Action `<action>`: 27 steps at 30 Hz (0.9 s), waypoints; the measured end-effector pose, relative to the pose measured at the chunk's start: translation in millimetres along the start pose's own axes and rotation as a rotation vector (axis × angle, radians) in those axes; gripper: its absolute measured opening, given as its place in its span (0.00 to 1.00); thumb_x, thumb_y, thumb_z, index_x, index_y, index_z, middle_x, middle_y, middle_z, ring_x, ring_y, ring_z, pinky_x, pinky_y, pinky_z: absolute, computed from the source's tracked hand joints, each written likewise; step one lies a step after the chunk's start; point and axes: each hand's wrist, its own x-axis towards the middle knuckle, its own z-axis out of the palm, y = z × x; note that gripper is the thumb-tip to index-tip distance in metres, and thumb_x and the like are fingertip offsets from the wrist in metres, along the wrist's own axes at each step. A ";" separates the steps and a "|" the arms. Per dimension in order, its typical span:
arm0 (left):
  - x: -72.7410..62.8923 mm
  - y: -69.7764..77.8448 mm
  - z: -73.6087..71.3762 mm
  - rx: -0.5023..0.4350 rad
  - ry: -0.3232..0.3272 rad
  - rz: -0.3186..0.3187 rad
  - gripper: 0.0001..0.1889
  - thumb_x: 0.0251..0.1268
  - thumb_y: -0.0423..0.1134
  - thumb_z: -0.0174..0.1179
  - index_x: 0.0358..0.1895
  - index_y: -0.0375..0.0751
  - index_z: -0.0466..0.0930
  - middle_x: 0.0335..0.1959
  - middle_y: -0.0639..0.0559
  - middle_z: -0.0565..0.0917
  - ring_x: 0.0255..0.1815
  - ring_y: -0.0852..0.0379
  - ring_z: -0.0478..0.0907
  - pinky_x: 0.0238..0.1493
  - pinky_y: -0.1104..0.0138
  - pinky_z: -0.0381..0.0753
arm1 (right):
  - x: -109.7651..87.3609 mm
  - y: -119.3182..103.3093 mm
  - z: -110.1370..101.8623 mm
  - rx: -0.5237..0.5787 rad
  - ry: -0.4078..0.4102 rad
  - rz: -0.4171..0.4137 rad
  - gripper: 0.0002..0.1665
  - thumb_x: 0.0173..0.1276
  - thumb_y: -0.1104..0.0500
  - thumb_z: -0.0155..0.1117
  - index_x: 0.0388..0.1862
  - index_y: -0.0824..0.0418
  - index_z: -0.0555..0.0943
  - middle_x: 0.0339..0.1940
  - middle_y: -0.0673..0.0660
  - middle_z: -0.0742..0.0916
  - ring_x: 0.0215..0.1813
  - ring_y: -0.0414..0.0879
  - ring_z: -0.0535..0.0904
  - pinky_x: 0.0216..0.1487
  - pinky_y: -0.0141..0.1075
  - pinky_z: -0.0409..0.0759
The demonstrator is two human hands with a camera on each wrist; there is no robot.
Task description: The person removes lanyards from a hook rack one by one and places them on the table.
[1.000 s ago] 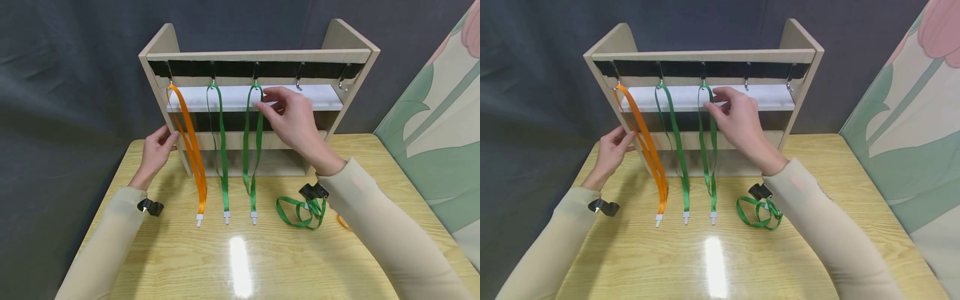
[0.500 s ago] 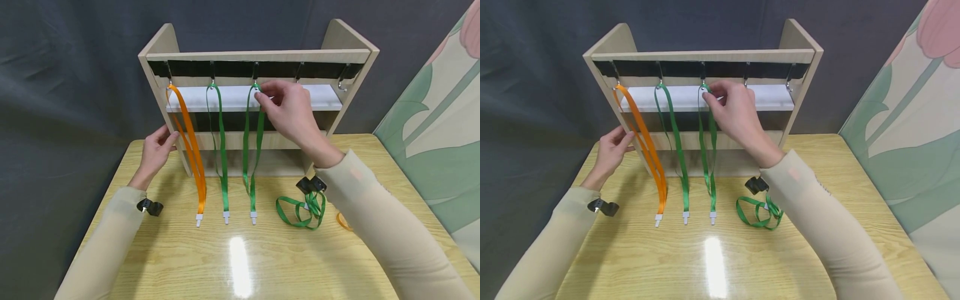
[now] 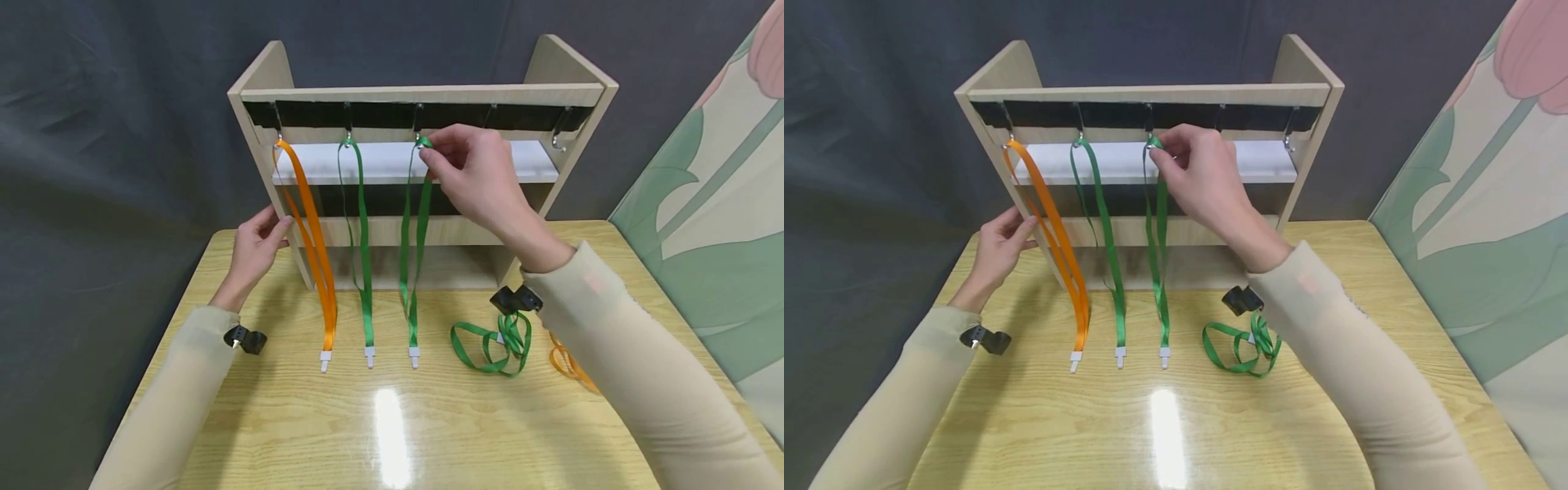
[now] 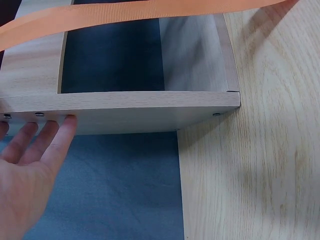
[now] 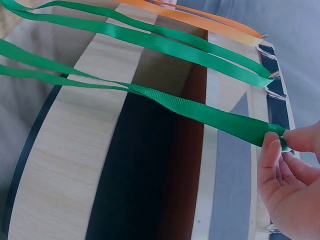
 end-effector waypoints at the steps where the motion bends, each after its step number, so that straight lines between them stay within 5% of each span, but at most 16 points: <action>1: 0.0 0.0 0.0 -0.001 0.000 0.001 0.23 0.71 0.35 0.55 0.66 0.32 0.68 0.53 0.33 0.78 0.45 0.57 0.78 0.39 0.64 0.83 | -0.4 -0.6 -1.1 0.002 -0.002 -0.006 0.13 0.70 0.57 0.61 0.46 0.63 0.84 0.34 0.57 0.86 0.31 0.45 0.82 0.28 0.29 0.76; 16: 0.7 0.2 0.6 -0.006 -0.007 0.002 0.23 0.71 0.35 0.55 0.67 0.33 0.68 0.54 0.33 0.77 0.46 0.55 0.78 0.40 0.62 0.83 | -5.8 -17.9 -25.5 -0.024 0.008 -0.105 0.12 0.69 0.57 0.61 0.44 0.63 0.84 0.30 0.52 0.85 0.29 0.45 0.80 0.25 0.31 0.75; 27: 0.7 -1.0 -0.5 -0.011 -0.007 0.008 0.23 0.71 0.35 0.55 0.67 0.33 0.68 0.53 0.33 0.77 0.46 0.54 0.78 0.40 0.63 0.83 | 1.7 -34.4 -46.3 0.034 0.051 -0.135 0.11 0.68 0.60 0.63 0.45 0.66 0.83 0.34 0.57 0.86 0.28 0.45 0.79 0.28 0.29 0.74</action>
